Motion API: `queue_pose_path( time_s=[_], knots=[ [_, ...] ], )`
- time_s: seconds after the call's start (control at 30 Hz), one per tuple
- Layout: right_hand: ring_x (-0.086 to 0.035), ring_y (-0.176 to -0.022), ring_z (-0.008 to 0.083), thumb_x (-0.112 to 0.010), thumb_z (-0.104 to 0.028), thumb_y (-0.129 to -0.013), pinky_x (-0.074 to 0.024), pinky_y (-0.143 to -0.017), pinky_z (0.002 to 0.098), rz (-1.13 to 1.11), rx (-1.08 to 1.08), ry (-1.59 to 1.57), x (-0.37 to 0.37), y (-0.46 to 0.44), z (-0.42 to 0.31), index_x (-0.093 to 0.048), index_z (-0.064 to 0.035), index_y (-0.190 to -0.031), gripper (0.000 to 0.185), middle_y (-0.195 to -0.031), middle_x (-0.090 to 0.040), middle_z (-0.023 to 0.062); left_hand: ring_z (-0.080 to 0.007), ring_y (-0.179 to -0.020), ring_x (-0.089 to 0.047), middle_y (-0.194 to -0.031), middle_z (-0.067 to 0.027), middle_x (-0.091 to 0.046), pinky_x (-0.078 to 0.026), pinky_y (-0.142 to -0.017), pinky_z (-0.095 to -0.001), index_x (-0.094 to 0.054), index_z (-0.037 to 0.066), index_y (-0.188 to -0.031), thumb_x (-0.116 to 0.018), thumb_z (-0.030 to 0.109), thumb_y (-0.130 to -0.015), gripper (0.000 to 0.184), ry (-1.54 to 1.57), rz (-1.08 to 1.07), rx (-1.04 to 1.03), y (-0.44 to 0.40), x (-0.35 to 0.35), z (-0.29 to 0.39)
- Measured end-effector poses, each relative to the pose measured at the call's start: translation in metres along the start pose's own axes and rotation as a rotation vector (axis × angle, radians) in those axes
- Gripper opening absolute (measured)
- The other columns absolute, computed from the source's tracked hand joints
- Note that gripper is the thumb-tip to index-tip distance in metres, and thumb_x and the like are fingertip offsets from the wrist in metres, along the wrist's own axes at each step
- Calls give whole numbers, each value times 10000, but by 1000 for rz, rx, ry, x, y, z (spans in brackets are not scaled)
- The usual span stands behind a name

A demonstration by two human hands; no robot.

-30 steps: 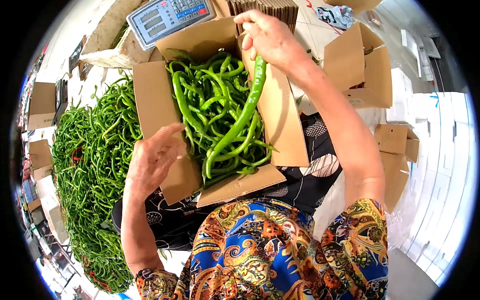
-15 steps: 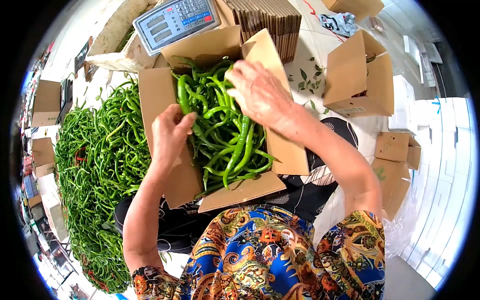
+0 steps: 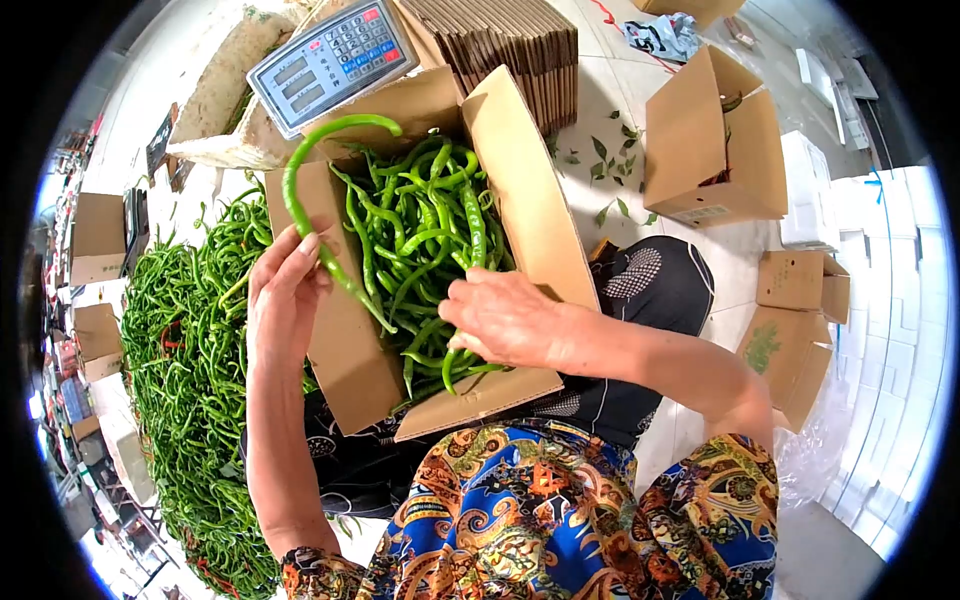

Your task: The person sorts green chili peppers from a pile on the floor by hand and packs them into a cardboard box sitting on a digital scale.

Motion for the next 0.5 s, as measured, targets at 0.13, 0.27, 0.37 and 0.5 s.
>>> queue_pose_path(
  time_s=[0.13, 0.27, 0.37, 0.5],
  knots=[
    [-558, -856, 269, -698, -104, -701, -503, -700, 384, -193, -23, 180, -18, -2, -6, -599, -59, -836, 173, -853, -556, 76, -120, -864, -597, -1060, -98, -648, -474, -757, -246, -536, -49, -1298, -582, 173, -950, 416, -337, 107, -73, -26, -2, -13],
    [-557, -931, 266, -617, -66, -722, -484, -780, 403, -228, 33, 135, -16, 5, -8, -633, -71, -830, 109, -896, -586, 67, -149, -947, -631, -1118, -114, -654, -496, -822, -268, -570, 7, -1292, -594, 197, -954, 389, -470, 74, -183, -20, 5, -7],
    [-550, -953, 283, -642, -69, -706, -473, -806, 410, -237, -20, 162, -16, 18, 9, -627, -60, -900, 195, -945, -574, 88, -122, -854, -637, -902, -44, -677, -496, -744, -266, -649, 22, -1165, -613, 208, -942, 293, -681, -5, -155, -10, 4, -9],
    [-511, -1017, 309, -646, -2, -682, -475, -844, 426, -193, -28, 24, 4, 20, 12, -591, -22, -960, 284, -1036, -540, 127, -142, -668, -635, -773, -73, -681, -503, -623, -300, -688, 18, -989, -682, 169, -868, 194, -979, -236, -156, 21, -16, -27]
  ],
)
Point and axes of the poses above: each hand's wrist, its own y-axis away from the middle knuckle, its own x-axis out of the back of the hand, z = x × y, the point moved 8 cm from there along -y, towards the middle knuckle
